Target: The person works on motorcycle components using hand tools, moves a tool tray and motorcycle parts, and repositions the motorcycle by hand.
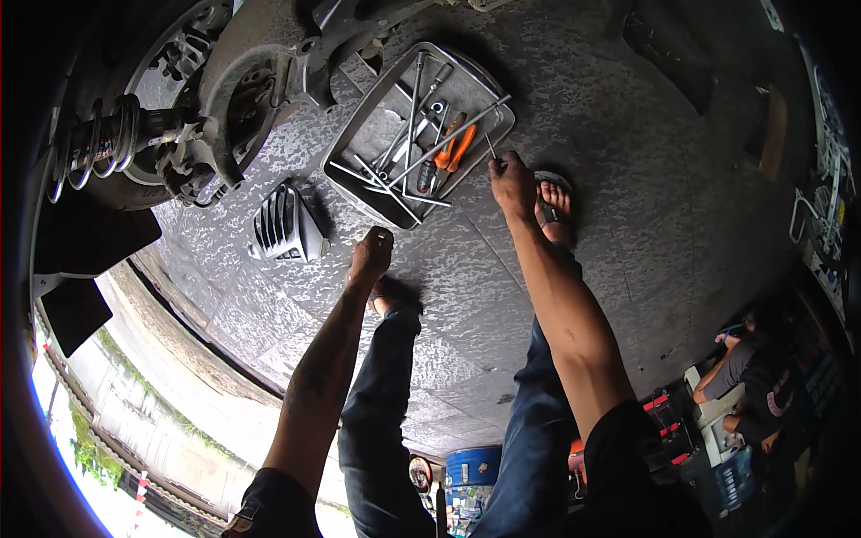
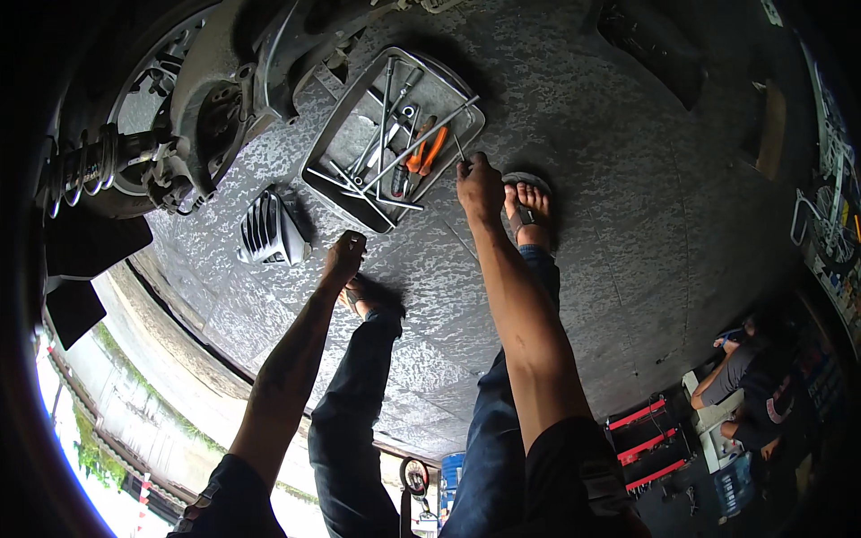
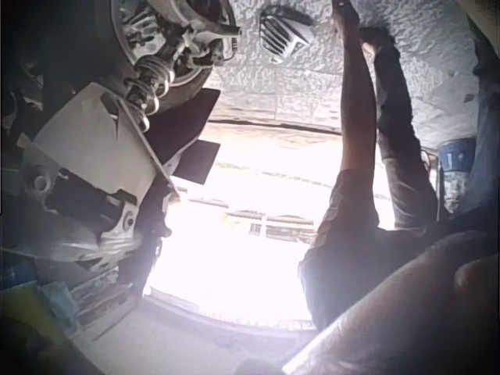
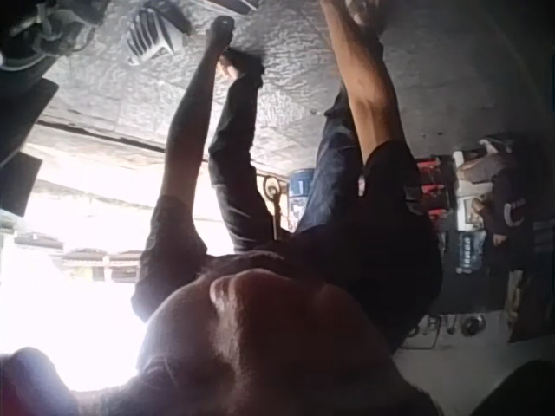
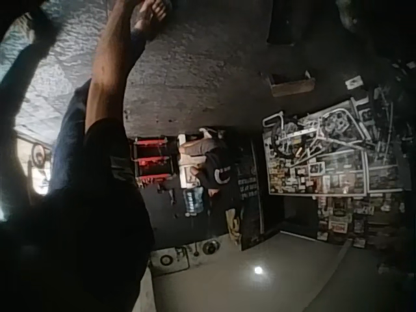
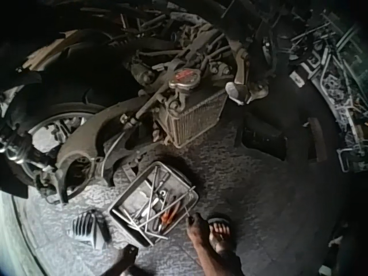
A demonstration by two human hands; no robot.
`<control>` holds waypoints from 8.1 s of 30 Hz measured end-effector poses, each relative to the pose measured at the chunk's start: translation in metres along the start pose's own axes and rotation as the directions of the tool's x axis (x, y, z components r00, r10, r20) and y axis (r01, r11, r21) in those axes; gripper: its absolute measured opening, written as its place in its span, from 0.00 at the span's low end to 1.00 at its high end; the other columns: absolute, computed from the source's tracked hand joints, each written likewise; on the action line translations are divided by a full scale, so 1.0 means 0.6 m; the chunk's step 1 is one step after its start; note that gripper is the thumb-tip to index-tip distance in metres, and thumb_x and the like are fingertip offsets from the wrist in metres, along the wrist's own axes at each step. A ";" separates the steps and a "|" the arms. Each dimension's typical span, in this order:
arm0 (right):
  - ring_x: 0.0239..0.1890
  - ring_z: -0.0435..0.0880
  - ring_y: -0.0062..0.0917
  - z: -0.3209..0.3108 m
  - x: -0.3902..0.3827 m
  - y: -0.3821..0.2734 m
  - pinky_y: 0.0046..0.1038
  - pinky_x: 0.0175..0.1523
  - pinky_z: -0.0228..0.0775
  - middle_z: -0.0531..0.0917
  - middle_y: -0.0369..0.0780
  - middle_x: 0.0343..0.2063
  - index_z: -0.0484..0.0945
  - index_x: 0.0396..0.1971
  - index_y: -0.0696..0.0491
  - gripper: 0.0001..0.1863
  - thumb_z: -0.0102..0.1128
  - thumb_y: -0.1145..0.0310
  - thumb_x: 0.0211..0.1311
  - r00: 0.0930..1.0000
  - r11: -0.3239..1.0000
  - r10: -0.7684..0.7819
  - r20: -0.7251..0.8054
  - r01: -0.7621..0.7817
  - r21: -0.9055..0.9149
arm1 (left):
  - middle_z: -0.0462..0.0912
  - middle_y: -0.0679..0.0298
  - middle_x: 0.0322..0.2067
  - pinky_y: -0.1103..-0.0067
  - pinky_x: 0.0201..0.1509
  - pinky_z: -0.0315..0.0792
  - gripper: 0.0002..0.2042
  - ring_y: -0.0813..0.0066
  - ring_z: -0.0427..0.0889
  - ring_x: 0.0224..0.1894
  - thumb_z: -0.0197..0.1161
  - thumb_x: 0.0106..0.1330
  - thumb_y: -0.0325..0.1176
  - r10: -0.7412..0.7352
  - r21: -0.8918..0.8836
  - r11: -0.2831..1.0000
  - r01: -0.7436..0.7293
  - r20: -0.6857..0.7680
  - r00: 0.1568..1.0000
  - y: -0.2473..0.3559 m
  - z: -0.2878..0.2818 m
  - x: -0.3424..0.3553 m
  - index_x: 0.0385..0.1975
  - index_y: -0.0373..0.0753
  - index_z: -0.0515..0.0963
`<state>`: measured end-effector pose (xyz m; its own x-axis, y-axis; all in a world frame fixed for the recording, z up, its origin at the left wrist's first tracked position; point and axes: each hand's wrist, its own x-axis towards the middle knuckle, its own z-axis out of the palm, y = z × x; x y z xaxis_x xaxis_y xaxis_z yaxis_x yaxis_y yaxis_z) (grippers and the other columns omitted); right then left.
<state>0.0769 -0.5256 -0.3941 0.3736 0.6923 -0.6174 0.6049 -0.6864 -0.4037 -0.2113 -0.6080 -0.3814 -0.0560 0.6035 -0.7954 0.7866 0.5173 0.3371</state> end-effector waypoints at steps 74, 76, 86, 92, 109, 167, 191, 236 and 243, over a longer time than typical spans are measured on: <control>0.36 0.77 0.38 -0.772 -1.353 1.256 0.38 0.41 0.67 0.76 0.45 0.28 0.72 0.32 0.54 0.12 0.44 0.61 0.62 0.904 0.746 0.158 -0.397 0.154 0.648 | 0.70 0.68 0.16 0.80 0.21 0.64 0.18 0.77 0.70 0.16 0.46 0.67 0.47 0.217 0.104 0.767 -0.633 0.887 0.409 0.666 1.009 -1.383 0.20 0.41 0.67; 0.36 0.77 0.39 -0.743 -1.397 1.421 0.36 0.40 0.67 0.75 0.45 0.28 0.71 0.36 0.52 0.11 0.47 0.63 0.57 0.879 0.757 0.329 -0.344 -0.028 0.653 | 0.76 0.65 0.20 0.81 0.23 0.67 0.18 0.75 0.76 0.21 0.45 0.67 0.48 0.076 0.231 0.819 -0.525 0.864 0.499 0.672 1.114 -1.445 0.29 0.39 0.71; 0.26 0.78 0.47 -0.938 -1.678 2.170 0.47 0.26 0.66 0.79 0.45 0.23 0.70 0.31 0.48 0.06 0.43 0.66 0.61 -0.145 0.416 0.742 -0.655 -0.668 0.618 | 0.79 0.58 0.27 0.78 0.23 0.72 0.18 0.68 0.79 0.23 0.46 0.65 0.49 -0.058 0.595 0.730 -0.337 0.545 0.837 0.564 1.030 -1.265 0.36 0.39 0.71; 0.32 0.78 0.50 -0.961 -1.630 2.352 0.51 0.34 0.68 0.80 0.49 0.28 0.69 0.35 0.41 0.10 0.36 0.61 0.61 -0.110 0.294 0.872 -0.477 -0.662 0.690 | 0.79 0.55 0.27 0.64 0.26 0.71 0.21 0.57 0.78 0.23 0.42 0.63 0.51 -0.255 0.736 0.668 -0.109 0.365 0.895 0.518 0.923 -1.271 0.39 0.41 0.72; 0.40 0.76 0.35 -0.925 -1.502 2.584 0.33 0.44 0.68 0.78 0.43 0.38 0.72 0.48 0.54 0.17 0.43 0.72 0.58 0.140 0.467 0.798 -0.586 -0.758 0.455 | 0.77 0.64 0.33 0.72 0.39 0.74 0.07 0.67 0.78 0.37 0.54 0.55 0.36 0.195 0.836 0.193 -0.513 0.480 0.856 0.450 0.963 -1.418 0.30 0.43 0.76; 0.39 0.78 0.41 -0.584 -0.177 0.306 0.38 0.42 0.71 0.79 0.48 0.35 0.74 0.40 0.55 0.12 0.47 0.66 0.61 0.999 0.910 -0.013 0.030 0.024 -0.413 | 0.74 0.52 0.34 0.66 0.44 0.67 0.11 0.51 0.72 0.40 0.53 0.62 0.36 -0.162 -0.415 0.909 0.028 -0.289 0.944 0.301 0.086 -0.713 0.38 0.35 0.71; 0.50 0.72 0.47 -0.635 0.394 0.292 0.41 0.52 0.65 0.73 0.54 0.48 0.66 0.52 0.59 0.28 0.44 0.51 0.62 0.919 0.957 0.227 -0.323 -0.272 -0.100 | 0.76 0.54 0.31 0.65 0.39 0.68 0.07 0.52 0.75 0.36 0.54 0.59 0.33 -0.105 0.075 0.991 0.112 -0.090 0.990 0.624 -0.018 -0.403 0.31 0.36 0.74; 0.43 0.77 0.47 -0.489 0.411 0.120 0.40 0.51 0.68 0.78 0.55 0.38 0.74 0.42 0.59 0.28 0.57 0.52 0.46 0.893 0.952 0.303 -0.334 -0.295 0.075 | 0.77 0.57 0.30 0.67 0.39 0.69 0.05 0.56 0.75 0.36 0.54 0.57 0.31 -0.143 -0.029 0.990 0.141 -0.069 0.987 0.649 -0.043 -0.362 0.28 0.38 0.75; 0.45 0.77 0.45 -0.445 0.441 -0.017 0.38 0.49 0.70 0.78 0.52 0.40 0.75 0.42 0.56 0.32 0.61 0.45 0.42 0.934 0.974 0.217 -0.285 -0.189 0.121 | 0.77 0.57 0.30 0.67 0.38 0.69 0.04 0.56 0.75 0.35 0.55 0.57 0.30 -0.119 -0.032 0.993 0.117 -0.087 0.989 0.637 -0.055 -0.364 0.28 0.39 0.75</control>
<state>0.3577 -0.2759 -0.3731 0.6804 0.5610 -0.4715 0.4336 -0.8269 -0.3581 0.0812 -0.5222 -0.0622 -0.2028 0.5881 -0.7829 0.7545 0.6035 0.2579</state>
